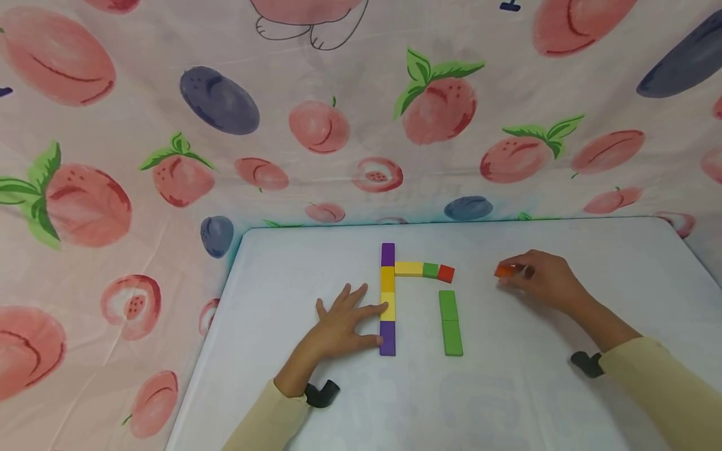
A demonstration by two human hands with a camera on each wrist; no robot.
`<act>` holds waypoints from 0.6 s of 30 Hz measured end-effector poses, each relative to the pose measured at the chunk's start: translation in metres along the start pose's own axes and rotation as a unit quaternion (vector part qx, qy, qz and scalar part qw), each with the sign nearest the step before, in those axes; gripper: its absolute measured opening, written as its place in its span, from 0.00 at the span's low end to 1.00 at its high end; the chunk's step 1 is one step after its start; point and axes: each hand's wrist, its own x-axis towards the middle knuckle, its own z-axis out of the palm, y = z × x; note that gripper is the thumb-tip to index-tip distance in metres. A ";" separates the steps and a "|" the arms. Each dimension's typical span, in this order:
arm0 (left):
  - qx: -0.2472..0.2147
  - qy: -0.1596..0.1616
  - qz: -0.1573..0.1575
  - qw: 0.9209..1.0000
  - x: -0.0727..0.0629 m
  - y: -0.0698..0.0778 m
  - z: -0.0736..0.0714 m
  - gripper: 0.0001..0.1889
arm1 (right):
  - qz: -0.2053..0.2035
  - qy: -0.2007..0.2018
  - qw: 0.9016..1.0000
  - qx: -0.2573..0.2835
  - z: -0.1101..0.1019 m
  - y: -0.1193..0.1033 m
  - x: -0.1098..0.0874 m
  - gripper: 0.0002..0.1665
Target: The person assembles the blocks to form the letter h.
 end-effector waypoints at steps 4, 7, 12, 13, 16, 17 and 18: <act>-0.002 -0.002 0.000 1.000 0.000 0.001 -0.001 0.32 | 0.020 -0.007 1.000 0.003 0.000 0.002 0.001 0.24; -0.001 -0.003 -0.001 1.000 -0.001 0.001 -0.001 0.32 | 0.028 -0.005 1.000 0.005 0.001 0.004 0.002 0.24; 0.002 -0.003 -0.002 1.000 0.000 0.001 -0.001 0.33 | 0.049 -0.013 0.999 0.008 0.002 0.003 0.003 0.24; 0.002 -0.003 -0.002 1.000 0.000 0.001 -0.001 0.33 | 0.054 -0.016 0.998 0.009 0.002 0.003 0.003 0.24; 0.003 -0.002 -0.003 1.000 0.000 0.001 0.000 0.33 | 0.060 -0.023 0.998 0.012 0.003 0.005 0.003 0.23; 0.003 -0.002 -0.003 1.000 0.000 0.001 0.000 0.33 | 0.060 -0.022 0.998 0.014 0.003 0.005 0.003 0.23; 0.003 -0.002 -0.003 1.000 0.000 0.001 0.000 0.33 | 0.058 -0.020 0.998 0.015 0.004 0.006 0.003 0.23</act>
